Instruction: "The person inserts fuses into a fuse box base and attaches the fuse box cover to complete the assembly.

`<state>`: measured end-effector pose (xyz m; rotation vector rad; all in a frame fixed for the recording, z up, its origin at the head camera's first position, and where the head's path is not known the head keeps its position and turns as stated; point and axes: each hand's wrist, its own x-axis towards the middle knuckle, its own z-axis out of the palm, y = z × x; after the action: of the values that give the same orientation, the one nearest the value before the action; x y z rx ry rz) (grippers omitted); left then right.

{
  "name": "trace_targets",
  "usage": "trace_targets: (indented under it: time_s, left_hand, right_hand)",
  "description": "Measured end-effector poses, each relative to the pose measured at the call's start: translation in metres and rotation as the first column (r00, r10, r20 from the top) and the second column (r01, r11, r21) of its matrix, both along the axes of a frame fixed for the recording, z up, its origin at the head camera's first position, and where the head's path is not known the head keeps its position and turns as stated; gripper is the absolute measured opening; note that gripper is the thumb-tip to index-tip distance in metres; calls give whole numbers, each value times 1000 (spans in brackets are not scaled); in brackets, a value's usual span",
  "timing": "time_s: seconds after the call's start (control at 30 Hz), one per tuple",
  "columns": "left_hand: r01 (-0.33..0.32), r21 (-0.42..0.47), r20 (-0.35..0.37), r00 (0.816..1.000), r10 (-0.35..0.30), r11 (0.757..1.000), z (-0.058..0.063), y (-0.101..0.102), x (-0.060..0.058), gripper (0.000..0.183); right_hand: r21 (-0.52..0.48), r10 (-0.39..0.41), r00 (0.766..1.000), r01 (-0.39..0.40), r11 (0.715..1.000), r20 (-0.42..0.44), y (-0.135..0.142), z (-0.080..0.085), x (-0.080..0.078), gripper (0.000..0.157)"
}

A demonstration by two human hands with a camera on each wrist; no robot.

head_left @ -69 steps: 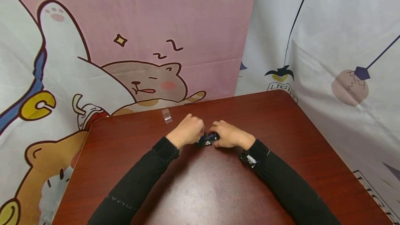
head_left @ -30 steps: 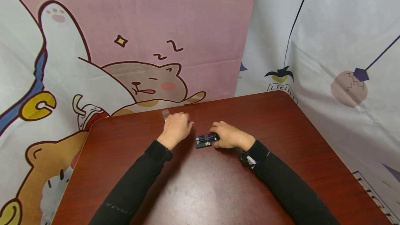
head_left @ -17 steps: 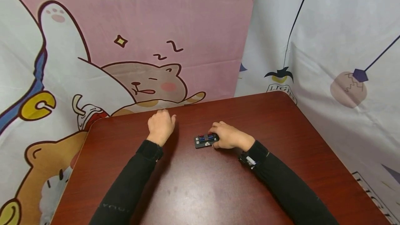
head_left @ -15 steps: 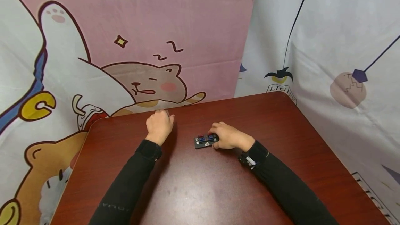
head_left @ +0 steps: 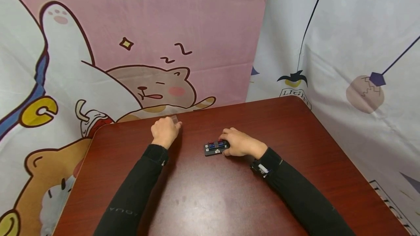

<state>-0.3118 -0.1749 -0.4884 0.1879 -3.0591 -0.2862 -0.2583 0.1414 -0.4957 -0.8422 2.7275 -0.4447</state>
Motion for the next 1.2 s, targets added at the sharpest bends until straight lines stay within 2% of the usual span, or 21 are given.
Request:
trace_targets:
  time_s: [0.47, 0.63, 0.8, 1.0, 1.2]
  left_hand:
    - [-39, 7, 37, 999, 39, 999, -2, -3, -7, 62]
    - [-32, 20, 54, 998, 31, 999, -1, -3, -8, 58]
    - [-14, 38, 29, 1000, 13, 999, -1, -5, -8, 48]
    - [76, 83, -49, 996, -72, 994, 2, -4, -4, 39]
    - [185, 110, -125, 977, -171, 976, 5, 4, 4, 36]
  right_hand:
    - [-2, 1, 1000, -1, 1000, 8, -1, 0, -2, 56]
    - [-2, -6, 1000, 6, 1000, 7, -1, 0, -2, 56]
    - [4, 1, 1000, -1, 1000, -4, -1, -1, -2, 56]
    - [10, 3, 1000, -3, 1000, -6, -1, -2, -3, 55]
    - [4, -2, 1000, 1, 1000, 8, 0, -2, -3, 57]
